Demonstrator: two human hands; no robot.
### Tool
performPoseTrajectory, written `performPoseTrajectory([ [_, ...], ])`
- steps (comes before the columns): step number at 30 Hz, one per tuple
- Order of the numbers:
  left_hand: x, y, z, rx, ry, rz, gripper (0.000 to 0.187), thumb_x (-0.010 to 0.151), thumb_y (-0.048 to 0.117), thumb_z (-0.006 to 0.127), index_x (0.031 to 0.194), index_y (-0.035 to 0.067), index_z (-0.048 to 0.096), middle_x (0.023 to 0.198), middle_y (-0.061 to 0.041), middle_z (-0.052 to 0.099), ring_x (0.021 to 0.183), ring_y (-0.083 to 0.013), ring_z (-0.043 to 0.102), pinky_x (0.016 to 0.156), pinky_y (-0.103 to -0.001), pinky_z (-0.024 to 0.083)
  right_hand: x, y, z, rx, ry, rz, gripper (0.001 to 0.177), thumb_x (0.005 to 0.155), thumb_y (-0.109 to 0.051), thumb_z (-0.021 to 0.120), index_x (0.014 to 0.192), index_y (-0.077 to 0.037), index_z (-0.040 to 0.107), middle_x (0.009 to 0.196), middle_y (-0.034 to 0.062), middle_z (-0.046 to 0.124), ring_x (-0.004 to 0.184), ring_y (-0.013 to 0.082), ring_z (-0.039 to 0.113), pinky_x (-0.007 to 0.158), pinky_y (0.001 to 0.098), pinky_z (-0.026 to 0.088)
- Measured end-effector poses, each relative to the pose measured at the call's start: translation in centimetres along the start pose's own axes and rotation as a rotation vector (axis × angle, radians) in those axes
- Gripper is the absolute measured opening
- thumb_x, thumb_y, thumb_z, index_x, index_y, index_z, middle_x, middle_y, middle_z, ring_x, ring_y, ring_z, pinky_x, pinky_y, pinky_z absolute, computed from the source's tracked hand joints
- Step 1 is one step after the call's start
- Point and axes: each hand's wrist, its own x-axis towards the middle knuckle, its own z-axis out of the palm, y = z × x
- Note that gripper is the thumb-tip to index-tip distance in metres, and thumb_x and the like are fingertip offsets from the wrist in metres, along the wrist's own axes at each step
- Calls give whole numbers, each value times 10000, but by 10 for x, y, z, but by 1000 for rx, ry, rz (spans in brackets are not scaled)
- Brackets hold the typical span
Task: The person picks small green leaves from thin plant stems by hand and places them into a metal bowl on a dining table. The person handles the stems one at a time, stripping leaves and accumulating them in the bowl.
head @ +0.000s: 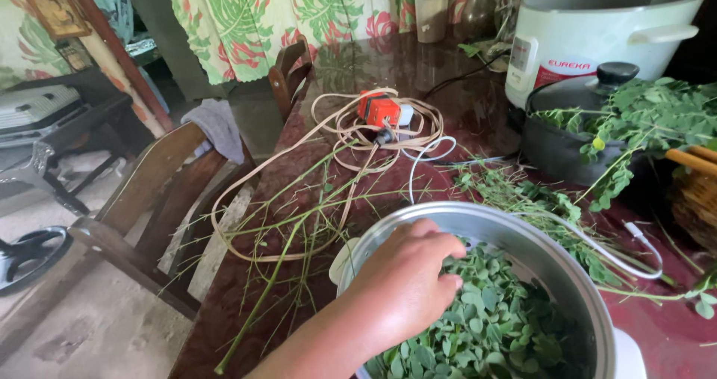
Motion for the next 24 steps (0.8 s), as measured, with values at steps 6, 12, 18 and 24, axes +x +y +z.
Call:
performPoseTrajectory([
  [6, 0, -4, 6, -79, -101, -27, 455, 849, 216, 698, 1289, 121, 632, 1331, -87, 592, 1167, -295, 603, 965, -394, 476, -54, 12, -9, 78, -19, 132, 300, 740, -295, 840, 1020, -196, 794, 1146, -27, 736, 992, 114, 665, 828, 300, 548],
  [12, -3, -18, 21, -27, -85, 72, 453, 847, 243, 719, 1265, 82, 648, 1301, -125, 618, 1205, -315, 596, 997, -409, 470, -72, -9, 29, 73, -44, 149, 317, 745, -298, 841, 1040, -192, 792, 1124, -31, 730, 969, 110, 662, 814, 294, 545],
  [18, -5, -26, 21, -25, -53, 188, 412, 898, 220, 671, 1279, 66, 648, 1287, -153, 643, 1232, -343, 588, 1040, -439, 454, -32, -32, 50, 116, -28, 19, 333, 751, -300, 843, 1060, -188, 790, 1101, -34, 724, 946, 107, 659, 800, 288, 541],
  [24, -5, -37, 33, 98, 12, 255, 260, 903, 206, 682, 1133, 91, 724, 1101, -131, 735, 1137, -323, 691, 1068, -453, 505, -12, -54, 73, 123, -36, 22, 350, 757, -303, 845, 1081, -185, 788, 1078, -37, 718, 924, 103, 655, 787, 282, 538],
])
